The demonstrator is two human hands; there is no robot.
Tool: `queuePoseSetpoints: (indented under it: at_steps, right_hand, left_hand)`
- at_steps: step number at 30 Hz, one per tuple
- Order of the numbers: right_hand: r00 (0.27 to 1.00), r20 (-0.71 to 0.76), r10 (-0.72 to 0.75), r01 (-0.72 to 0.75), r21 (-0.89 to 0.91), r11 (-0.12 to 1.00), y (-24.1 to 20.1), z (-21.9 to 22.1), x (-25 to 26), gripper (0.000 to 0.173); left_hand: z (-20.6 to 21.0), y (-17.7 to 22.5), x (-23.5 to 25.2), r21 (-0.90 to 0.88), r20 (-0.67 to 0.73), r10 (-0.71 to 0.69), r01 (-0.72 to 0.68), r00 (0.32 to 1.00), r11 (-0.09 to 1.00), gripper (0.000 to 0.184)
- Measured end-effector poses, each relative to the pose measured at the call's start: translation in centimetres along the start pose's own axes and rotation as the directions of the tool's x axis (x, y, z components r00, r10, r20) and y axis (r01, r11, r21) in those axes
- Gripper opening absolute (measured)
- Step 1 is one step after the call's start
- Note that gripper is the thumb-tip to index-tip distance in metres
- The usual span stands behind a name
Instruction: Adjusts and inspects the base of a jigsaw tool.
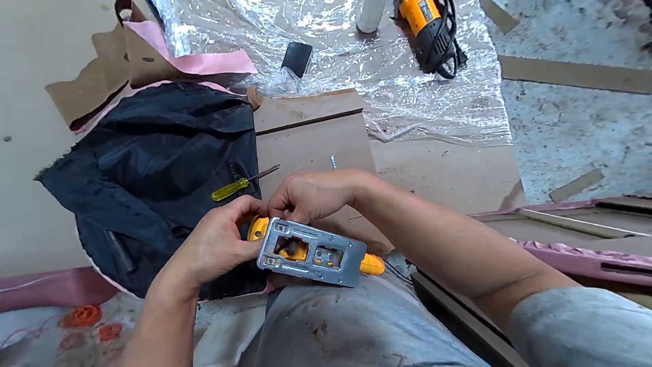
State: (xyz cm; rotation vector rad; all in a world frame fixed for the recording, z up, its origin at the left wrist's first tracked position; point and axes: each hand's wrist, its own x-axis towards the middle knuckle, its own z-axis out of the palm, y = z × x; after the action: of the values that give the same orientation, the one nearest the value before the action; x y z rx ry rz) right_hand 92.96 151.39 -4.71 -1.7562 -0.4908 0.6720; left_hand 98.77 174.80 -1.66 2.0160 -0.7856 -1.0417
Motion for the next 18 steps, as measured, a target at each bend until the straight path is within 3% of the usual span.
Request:
queuePoseSetpoints:
  at_steps: [3, 6, 9, 14, 18]
  right_hand:
    - [0.997, -0.074, 0.018, -0.012, 0.086, 0.996, 0.9, 0.2, -0.8, 0.014]
    - [0.990, -0.141, 0.031, -0.009, 0.149, 0.989, 1.7, 0.5, -1.3, 0.015]
    - [0.984, -0.167, 0.057, -0.028, 0.171, 0.985, 1.9, 0.6, -1.9, 0.014]
    - [0.925, -0.309, 0.220, -0.138, 0.267, 0.954, 1.1, 3.0, -3.6, 0.007]
    - [0.867, -0.429, 0.252, -0.125, 0.303, 0.945, 1.5, 4.5, -4.8, 0.009]
  left_hand:
    - [3.0, -0.3, -2.0, -0.082, -0.253, -0.040, 0.020, 0.967, 0.996, 0.051]
    - [6.4, -0.6, -2.7, -0.217, -0.440, -0.138, 0.044, 0.887, 0.975, 0.056]
    - [7.9, -0.9, -2.5, -0.332, -0.492, -0.173, 0.000, 0.853, 0.943, 0.057]
    - [8.4, -2.1, -1.9, -0.254, -0.508, -0.017, -0.131, 0.861, 0.958, 0.054]
    - [10.6, -1.1, -2.0, -0.272, -0.599, -0.032, -0.165, 0.800, 0.948, 0.053]
